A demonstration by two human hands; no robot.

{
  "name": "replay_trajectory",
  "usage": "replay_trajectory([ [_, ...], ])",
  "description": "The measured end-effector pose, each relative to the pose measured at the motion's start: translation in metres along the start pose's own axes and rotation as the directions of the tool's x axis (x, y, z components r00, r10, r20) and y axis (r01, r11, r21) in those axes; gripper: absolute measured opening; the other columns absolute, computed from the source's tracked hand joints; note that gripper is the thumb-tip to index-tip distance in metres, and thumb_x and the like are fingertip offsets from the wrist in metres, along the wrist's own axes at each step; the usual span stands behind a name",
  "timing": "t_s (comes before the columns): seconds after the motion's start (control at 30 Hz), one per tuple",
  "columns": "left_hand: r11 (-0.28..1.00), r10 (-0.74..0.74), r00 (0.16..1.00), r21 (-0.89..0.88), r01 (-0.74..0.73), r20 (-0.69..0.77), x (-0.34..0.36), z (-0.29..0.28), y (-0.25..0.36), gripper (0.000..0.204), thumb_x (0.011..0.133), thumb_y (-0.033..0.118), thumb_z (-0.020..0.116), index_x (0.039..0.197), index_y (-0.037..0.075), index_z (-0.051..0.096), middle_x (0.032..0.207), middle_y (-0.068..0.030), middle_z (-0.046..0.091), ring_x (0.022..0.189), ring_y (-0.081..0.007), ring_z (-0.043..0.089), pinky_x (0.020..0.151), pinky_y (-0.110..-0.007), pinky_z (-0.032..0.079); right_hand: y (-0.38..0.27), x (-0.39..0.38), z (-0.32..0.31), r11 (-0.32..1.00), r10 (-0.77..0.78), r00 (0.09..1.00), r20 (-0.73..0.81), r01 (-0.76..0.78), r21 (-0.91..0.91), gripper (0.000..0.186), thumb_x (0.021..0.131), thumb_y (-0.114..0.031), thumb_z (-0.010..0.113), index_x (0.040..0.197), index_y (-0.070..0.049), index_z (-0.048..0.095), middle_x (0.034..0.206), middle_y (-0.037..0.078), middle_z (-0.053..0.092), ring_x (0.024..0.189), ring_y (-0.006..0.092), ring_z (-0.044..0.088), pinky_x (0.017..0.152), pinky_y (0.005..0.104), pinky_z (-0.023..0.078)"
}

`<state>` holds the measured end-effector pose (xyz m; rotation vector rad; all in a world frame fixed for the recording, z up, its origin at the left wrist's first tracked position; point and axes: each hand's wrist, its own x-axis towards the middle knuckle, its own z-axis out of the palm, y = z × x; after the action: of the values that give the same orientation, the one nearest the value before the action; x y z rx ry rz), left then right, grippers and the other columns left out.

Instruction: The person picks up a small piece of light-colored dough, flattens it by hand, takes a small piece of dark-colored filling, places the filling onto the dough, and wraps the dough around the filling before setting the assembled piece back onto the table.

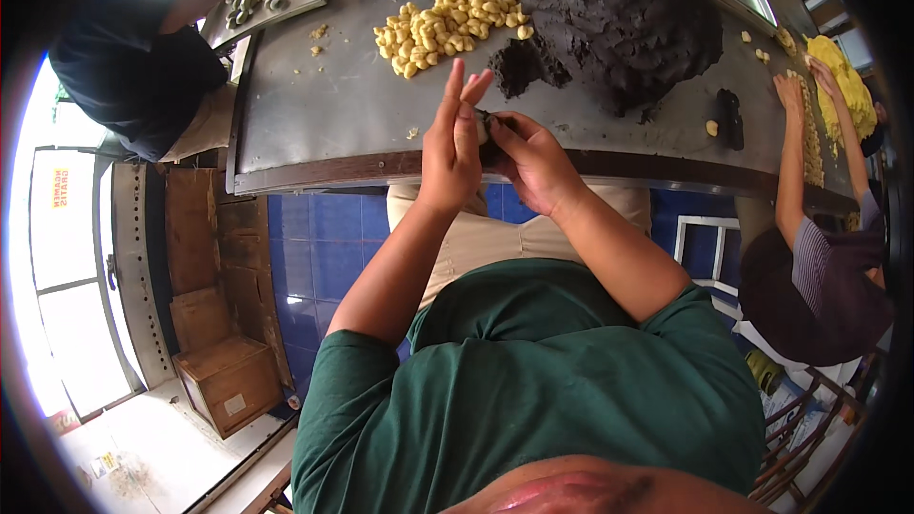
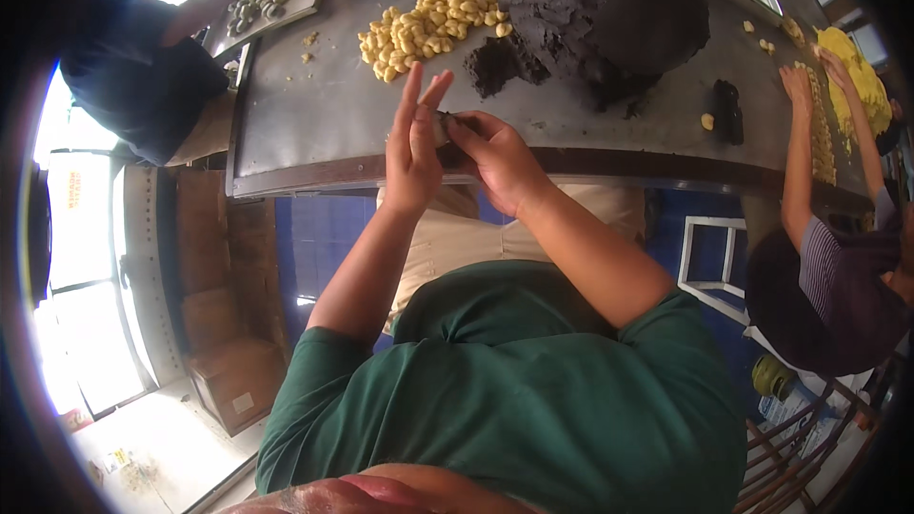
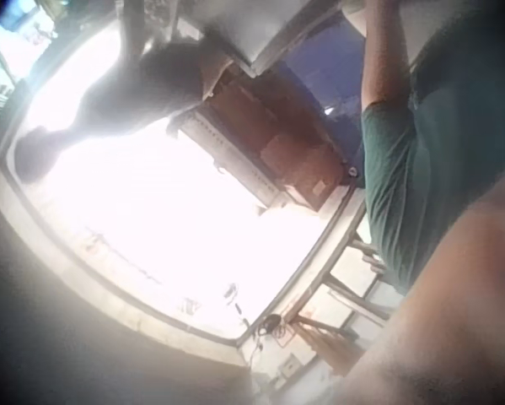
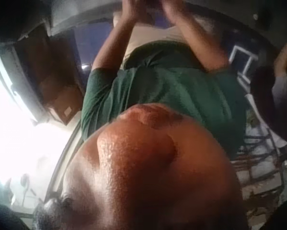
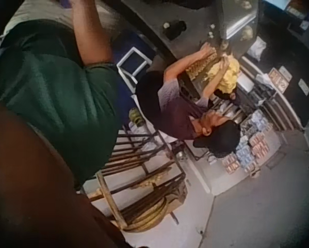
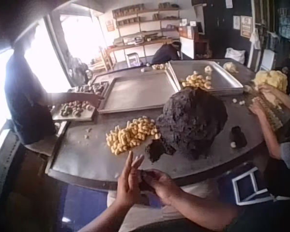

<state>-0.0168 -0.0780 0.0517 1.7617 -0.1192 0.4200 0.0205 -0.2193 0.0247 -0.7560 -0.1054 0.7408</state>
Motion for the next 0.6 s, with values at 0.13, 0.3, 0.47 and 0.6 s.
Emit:
replay_trajectory([
  [0.13,0.958,-0.22,0.976,-0.189,0.213,-0.012,0.008,0.008,0.016,0.067,0.113,0.031,0.034,0.164,0.006,-0.001,0.148,-0.023,0.054,0.149,-0.0349,0.036,0.12,-0.04,0.029,0.008,0.001,-0.003,0.867,-0.321,0.947,0.008,0.297,-0.401,0.031,0.101,-0.014,0.066,0.125,0.004,0.06,0.115,0.01,0.068,0.101,0.0169,0.068,0.09,0.0336,0.057],
  [0.3,0.995,-0.012,1.0,-0.098,0.013,0.009,0.005,0.0,-0.008,0.08,0.112,0.034,0.04,0.162,0.011,-0.019,0.15,-0.0232,0.052,0.146,-0.036,0.039,0.116,-0.038,0.034,0.015,-0.002,0.004,0.994,-0.075,0.992,-0.106,0.065,-0.092,0.028,0.098,-0.007,0.068,0.125,0.002,0.062,0.118,0.01,0.066,0.102,0.0172,0.068,0.092,0.0323,0.056],
  [0.47,0.891,-0.339,0.939,-0.338,0.302,-0.055,0.012,0.009,0.005,0.078,0.112,0.022,0.041,0.162,0.013,-0.018,0.15,-0.021,0.053,0.141,-0.0322,0.047,0.117,-0.037,0.033,0.022,0.005,-0.029,0.8,-0.361,0.932,0.031,0.326,-0.504,0.036,0.091,-0.004,0.075,0.125,-0.002,0.065,0.116,0.009,0.067,0.102,0.0179,0.067,0.09,0.0313,0.055],
  [0.6,0.95,-0.197,0.975,-0.268,0.163,-0.106,0.009,-0.008,-0.014,0.073,0.11,0.02,0.043,0.165,0.017,-0.005,0.151,-0.0129,0.054,0.14,-0.0294,0.05,0.122,-0.04,0.025,-0.021,0.023,-0.03,0.275,-0.529,0.803,0.274,0.468,-0.84,0.038,0.086,-0.007,0.078,0.122,-0.004,0.068,0.107,0.011,0.068,0.099,0.0205,0.068,0.084,0.0333,0.055],
])
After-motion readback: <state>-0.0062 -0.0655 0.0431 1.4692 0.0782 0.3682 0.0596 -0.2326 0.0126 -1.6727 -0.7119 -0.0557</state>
